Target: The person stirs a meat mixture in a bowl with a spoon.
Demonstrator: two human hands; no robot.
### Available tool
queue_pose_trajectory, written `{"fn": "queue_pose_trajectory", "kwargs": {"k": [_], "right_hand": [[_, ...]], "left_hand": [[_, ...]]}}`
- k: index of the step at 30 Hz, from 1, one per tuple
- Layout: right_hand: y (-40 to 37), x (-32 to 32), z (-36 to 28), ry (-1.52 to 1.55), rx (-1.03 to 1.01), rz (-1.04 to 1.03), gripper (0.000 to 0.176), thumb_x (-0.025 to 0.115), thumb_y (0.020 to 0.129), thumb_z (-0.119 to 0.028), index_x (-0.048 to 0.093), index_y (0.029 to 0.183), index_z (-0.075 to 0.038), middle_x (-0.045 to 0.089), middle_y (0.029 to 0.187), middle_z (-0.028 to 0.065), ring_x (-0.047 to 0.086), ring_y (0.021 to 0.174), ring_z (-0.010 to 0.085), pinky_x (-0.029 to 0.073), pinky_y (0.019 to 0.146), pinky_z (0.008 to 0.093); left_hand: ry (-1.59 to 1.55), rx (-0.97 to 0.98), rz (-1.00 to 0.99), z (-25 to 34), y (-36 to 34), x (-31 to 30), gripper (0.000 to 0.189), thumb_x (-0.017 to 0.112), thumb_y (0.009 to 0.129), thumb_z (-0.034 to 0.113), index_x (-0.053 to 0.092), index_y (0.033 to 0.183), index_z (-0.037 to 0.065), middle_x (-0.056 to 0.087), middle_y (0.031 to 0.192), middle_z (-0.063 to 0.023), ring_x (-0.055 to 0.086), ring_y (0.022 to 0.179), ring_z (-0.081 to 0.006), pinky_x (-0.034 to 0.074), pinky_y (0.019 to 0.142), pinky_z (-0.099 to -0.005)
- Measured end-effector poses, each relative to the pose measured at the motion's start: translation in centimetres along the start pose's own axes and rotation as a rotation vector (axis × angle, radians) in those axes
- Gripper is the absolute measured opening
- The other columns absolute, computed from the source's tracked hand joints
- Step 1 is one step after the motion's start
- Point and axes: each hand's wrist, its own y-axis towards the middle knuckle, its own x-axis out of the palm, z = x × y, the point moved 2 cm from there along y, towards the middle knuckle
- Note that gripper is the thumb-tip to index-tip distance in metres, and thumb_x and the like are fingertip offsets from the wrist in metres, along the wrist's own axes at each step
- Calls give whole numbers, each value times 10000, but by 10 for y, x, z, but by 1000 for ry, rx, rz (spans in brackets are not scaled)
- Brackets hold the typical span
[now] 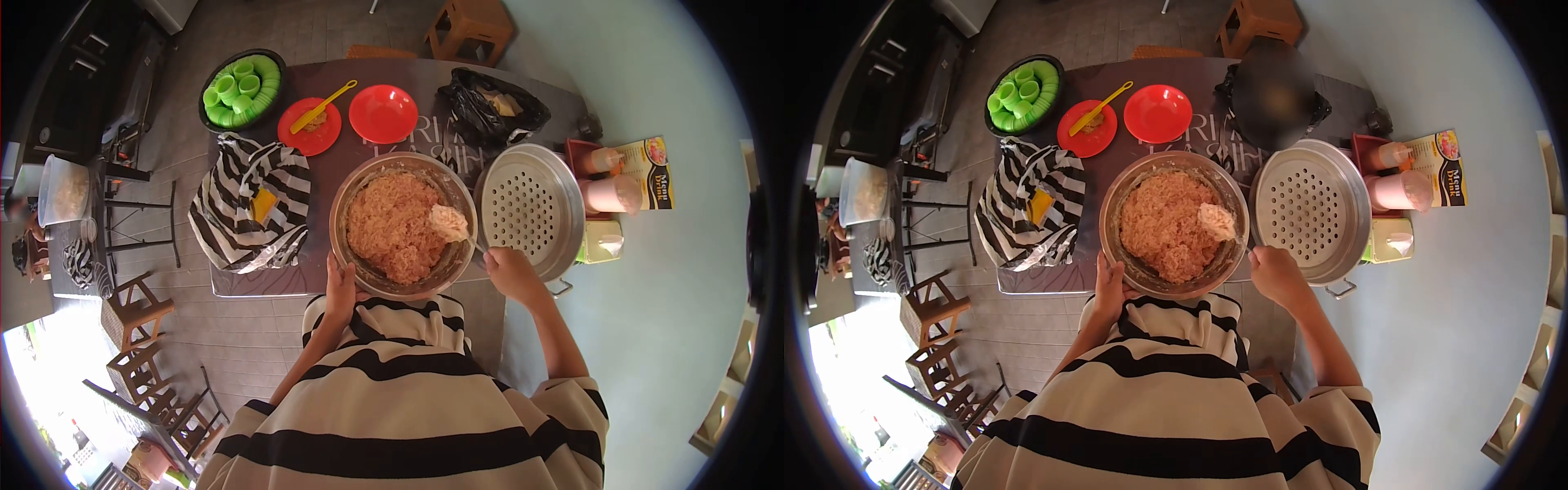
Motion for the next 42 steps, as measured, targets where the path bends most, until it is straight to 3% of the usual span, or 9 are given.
{"fn": "queue_pose_trajectory", "kwargs": {"k": [5,7,14,18,20,23,27,37,42], "right_hand": [[-1,12,7,-292,-56,36,246,439,817,-174,570,717,9,563,618,209,585,550,305,465,496,381],[-8,18,-11,-193,163,-350,259,428,824,-181,560,722,18,541,537,180,569,458,273,477,428,350],[-12,9,-25,267,394,-438,292,405,857,-205,512,707,22,483,465,84,500,354,175,451,341,300],[9,-13,-27,37,192,-225,200,450,834,-140,528,711,-2,530,535,84,521,395,175,445,361,317],[28,-14,-25,-626,-188,175,100,496,775,-78,574,731,-33,583,634,101,587,500,173,458,414,334],[56,-8,-58,-783,-65,-17,104,528,717,-60,609,782,-52,614,723,115,621,606,190,468,468,334],[78,45,-61,-1007,-12,131,104,544,701,-66,627,761,-46,621,709,101,626,626,209,470,478,310],[100,10,-35,-748,-128,-445,185,552,689,-63,636,833,17,630,827,155,627,781,252,507,616,355],[104,46,7,-512,204,-894,225,438,805,-139,585,797,32,555,652,148,545,522,228,436,420,342]], "left_hand": [[-19,13,-25,-9,5,-7,514,354,916,159,52,1331,189,476,1102,-144,613,803,-237,564,603,-339],[-15,20,-23,-10,5,-8,519,354,916,159,47,1333,187,476,1103,-145,613,802,-234,564,602,-337],[14,-5,-11,-4,3,-6,514,360,914,162,58,1328,185,478,1103,-142,615,795,-221,562,581,-322],[64,-45,-32,0,1,-6,500,372,911,174,75,1314,178,480,1108,-139,621,782,-236,561,582,-326],[-5,-65,-47,3,-2,-3,461,375,912,186,113,1290,171,481,1107,-139,622,781,-248,561,589,-330],[-49,-131,-32,-3,-1,-6,447,367,915,212,123,1286,165,483,1096,-141,623,773,-251,562,594,-327],[-79,-334,-20,1,-5,-2,436,361,916,285,144,1272,158,481,1093,-146,623,771,-260,562,607,-357],[-247,-216,-27,1,-7,4,435,363,916,284,129,1280,237,432,1172,-156,605,833,-322,554,639,-410],[-268,-156,-82,1,-5,5,543,340,926,246,-24,1321,326,378,1232,-158,603,848,-316,553,647,-420]]}}
